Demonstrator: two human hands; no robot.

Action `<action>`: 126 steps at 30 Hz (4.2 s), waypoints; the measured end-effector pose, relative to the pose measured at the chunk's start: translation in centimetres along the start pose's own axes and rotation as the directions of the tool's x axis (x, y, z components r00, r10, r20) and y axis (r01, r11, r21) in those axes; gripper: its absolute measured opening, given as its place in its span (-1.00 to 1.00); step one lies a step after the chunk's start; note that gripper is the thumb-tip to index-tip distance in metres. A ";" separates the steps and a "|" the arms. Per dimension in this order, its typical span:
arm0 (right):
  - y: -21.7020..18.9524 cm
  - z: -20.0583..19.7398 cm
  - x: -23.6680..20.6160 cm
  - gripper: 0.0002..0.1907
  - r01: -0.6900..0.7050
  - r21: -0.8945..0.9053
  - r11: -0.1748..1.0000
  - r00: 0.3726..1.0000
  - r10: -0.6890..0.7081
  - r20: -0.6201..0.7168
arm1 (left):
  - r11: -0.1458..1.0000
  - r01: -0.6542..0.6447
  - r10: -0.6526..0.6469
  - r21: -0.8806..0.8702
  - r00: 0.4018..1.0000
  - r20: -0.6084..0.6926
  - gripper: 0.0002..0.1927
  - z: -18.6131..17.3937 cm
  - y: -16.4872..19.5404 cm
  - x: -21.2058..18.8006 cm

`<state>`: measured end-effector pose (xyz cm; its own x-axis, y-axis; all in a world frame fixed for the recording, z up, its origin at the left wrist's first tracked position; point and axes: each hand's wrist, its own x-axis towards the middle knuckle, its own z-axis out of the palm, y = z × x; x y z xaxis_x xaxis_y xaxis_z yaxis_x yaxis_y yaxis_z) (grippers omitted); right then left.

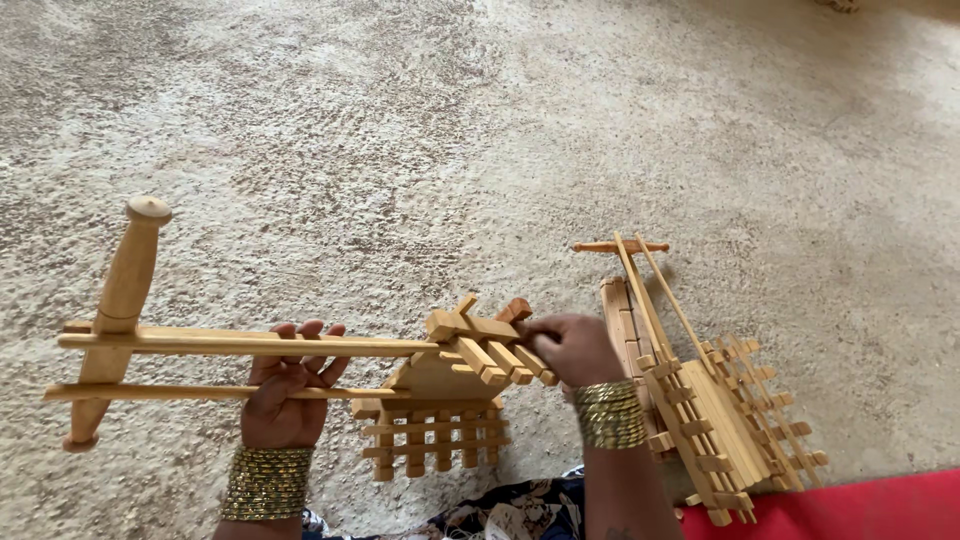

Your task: The person assembles a small wooden toy cart by hand, inserting dowels and slats into a frame. They repeatedly adjust and reposition the components to fit them together, then rotate the assembled toy to inspect it.

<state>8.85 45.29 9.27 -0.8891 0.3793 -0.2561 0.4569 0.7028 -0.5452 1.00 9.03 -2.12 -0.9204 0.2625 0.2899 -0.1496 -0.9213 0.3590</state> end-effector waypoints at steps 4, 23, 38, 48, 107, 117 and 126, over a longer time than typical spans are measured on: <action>-2.5 0.8 -1.5 -0.83 0.428 0.152 0.891 0.904 -0.420 -0.080 | 1.000 0.000 0.000 -0.008 1.000 0.005 -0.45 -0.1 0.2 0.0; -1.2 1.0 -0.9 -0.85 0.618 0.284 0.733 0.779 -0.620 -0.096 | 1.000 0.024 -0.025 0.016 0.999 0.021 -0.50 2.3 -0.3 0.0; -1.8 -0.5 -4.0 -0.85 0.833 0.349 0.428 0.480 -0.874 -0.073 | 0.996 0.024 -0.011 0.085 0.989 -0.145 -0.52 1.4 -0.2 0.1; -1.9 -0.1 -1.8 -0.83 0.581 0.130 0.804 0.812 -0.584 -0.018 | 0.981 0.001 0.063 0.192 0.942 -0.329 -0.53 3.4 -0.1 0.5; 6.7 14.6 10.3 -0.86 0.331 -0.240 0.913 0.718 -0.408 -0.564 | 0.834 -0.129 0.171 0.537 0.985 -0.030 -0.54 6.1 -0.3 -0.6; -0.5 16.6 5.9 -0.70 0.738 -0.160 0.656 0.516 -0.701 -0.492 | 0.843 -0.113 0.170 0.526 0.983 -0.061 -0.54 5.9 -0.2 -0.6; 6.2 16.1 11.3 -0.78 0.268 -0.003 0.963 0.847 -0.237 -0.475 | 0.841 -0.104 0.164 0.531 0.984 -0.067 -0.51 5.7 0.0 -0.7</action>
<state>1.25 44.26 -9.83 -0.8488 0.4409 0.2918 0.2020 0.7805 -0.5916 3.67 10.44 2.71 -0.9547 0.0879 0.2844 0.1615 -0.6499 0.7427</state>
